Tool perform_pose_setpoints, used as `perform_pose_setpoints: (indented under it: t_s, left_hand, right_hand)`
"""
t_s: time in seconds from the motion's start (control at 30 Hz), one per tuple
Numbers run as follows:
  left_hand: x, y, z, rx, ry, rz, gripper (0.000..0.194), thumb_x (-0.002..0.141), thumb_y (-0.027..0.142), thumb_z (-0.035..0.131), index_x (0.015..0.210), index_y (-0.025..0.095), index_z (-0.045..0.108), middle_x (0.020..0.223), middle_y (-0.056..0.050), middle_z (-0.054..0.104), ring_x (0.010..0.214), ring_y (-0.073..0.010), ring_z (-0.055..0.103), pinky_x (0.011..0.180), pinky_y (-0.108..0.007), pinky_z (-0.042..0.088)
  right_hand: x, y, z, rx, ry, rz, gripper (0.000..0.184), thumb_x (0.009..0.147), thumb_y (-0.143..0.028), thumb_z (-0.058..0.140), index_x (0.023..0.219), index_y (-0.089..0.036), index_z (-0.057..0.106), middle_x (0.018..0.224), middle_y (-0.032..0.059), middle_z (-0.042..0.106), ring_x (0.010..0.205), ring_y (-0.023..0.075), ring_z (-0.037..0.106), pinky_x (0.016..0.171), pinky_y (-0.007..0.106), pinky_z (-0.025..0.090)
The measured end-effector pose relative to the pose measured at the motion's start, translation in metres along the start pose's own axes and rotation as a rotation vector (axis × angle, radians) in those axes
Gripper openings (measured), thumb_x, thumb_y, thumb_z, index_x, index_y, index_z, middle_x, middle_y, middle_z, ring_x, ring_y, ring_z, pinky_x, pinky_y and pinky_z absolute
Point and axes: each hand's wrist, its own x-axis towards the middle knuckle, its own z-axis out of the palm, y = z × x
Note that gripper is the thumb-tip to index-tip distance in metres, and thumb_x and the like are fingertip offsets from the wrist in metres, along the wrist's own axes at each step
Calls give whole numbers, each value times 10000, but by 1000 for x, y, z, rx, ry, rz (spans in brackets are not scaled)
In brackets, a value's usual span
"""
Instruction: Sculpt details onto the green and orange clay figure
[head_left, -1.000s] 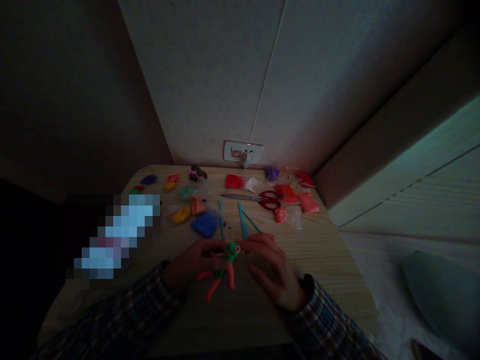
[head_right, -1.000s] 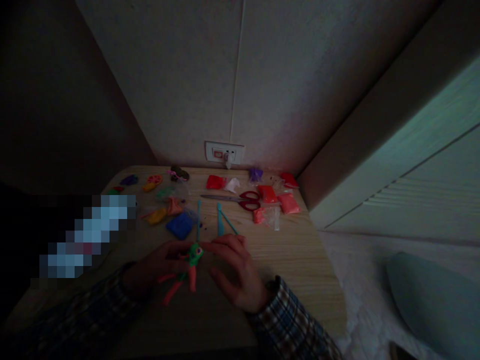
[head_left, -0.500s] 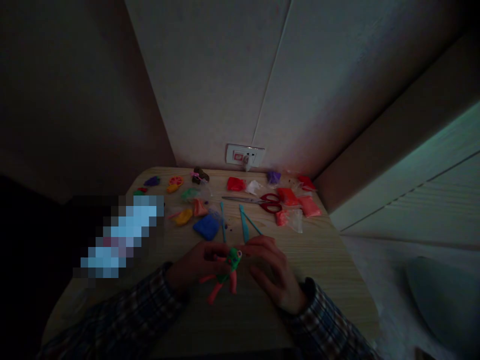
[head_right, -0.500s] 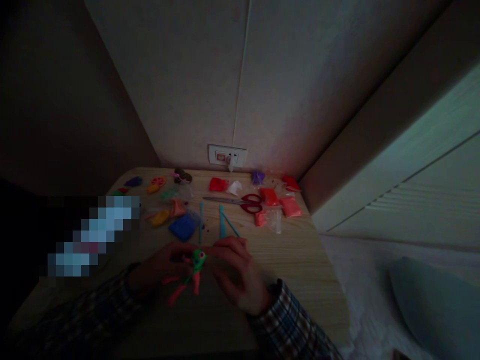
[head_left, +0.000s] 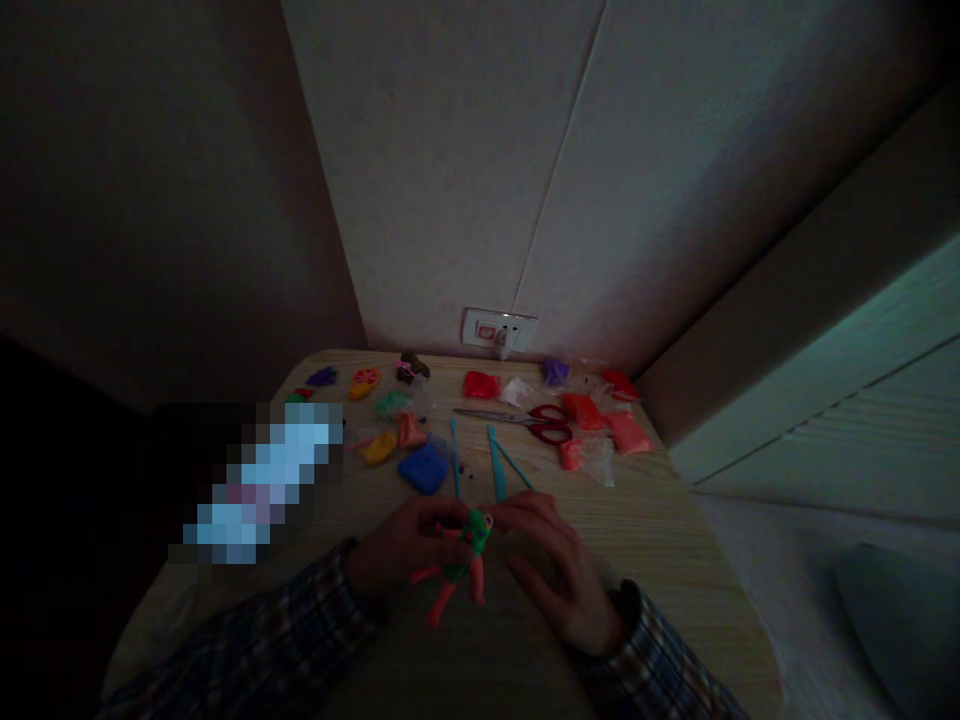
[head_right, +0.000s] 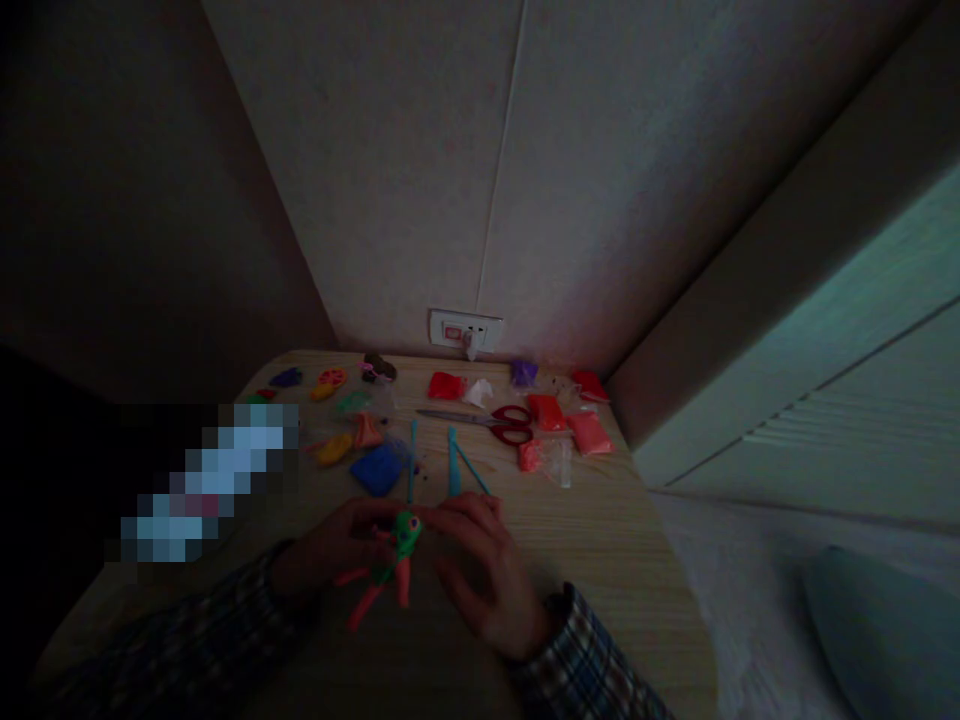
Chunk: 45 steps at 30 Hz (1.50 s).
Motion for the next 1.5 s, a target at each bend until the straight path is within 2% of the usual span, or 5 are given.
perform_pose_setpoints:
  t_s: [0.3, 0.6, 0.83, 1.23, 1.5]
  left_hand:
    - [2, -3, 1, -14, -41, -9, 479, 446, 436, 919, 755, 134, 713, 642, 3, 636, 580, -110, 511, 556, -225, 440]
    - [3, -6, 1, 13, -22, -29, 476, 433, 406, 929, 742, 135, 689, 640, 7, 633, 573, -99, 500, 546, -209, 418]
    - [2, -7, -1, 50, -36, 3, 466, 474, 459, 906, 733, 138, 689, 651, 13, 607, 590, -97, 489, 580, -211, 434]
    - [3, -4, 2, 63, -2, 2, 477, 423, 481, 916, 687, 144, 705, 645, 5, 636, 611, -110, 518, 585, -216, 438]
    - [2, -2, 4, 74, -35, -53, 516, 397, 499, 915, 722, 146, 723, 679, 14, 652, 639, -98, 524, 618, -208, 436]
  right_hand:
    - [-2, 0, 0, 6, 9, -14, 393, 884, -161, 505, 1258, -268, 560, 1043, 72, 647, 972, 236, 612, 840, 389, 495]
    - [-1, -1, 0, 8, 4, -41, 432, 861, -134, 506, 1265, -281, 558, 1047, 74, 641, 977, 243, 607, 825, 391, 507]
    - [-3, 1, 1, -19, -1, -29, 409, 884, -163, 500, 1269, -284, 563, 1034, 78, 632, 965, 243, 611, 811, 388, 523]
    - [-5, 4, 2, -16, 29, -46, 381, 899, -166, 503, 1251, -292, 572, 1021, 71, 638, 951, 236, 616, 811, 380, 520]
    - [-5, 3, 1, -32, 35, -44, 313, 897, -177, 518, 1184, -278, 588, 1016, 60, 652, 944, 228, 615, 816, 360, 490]
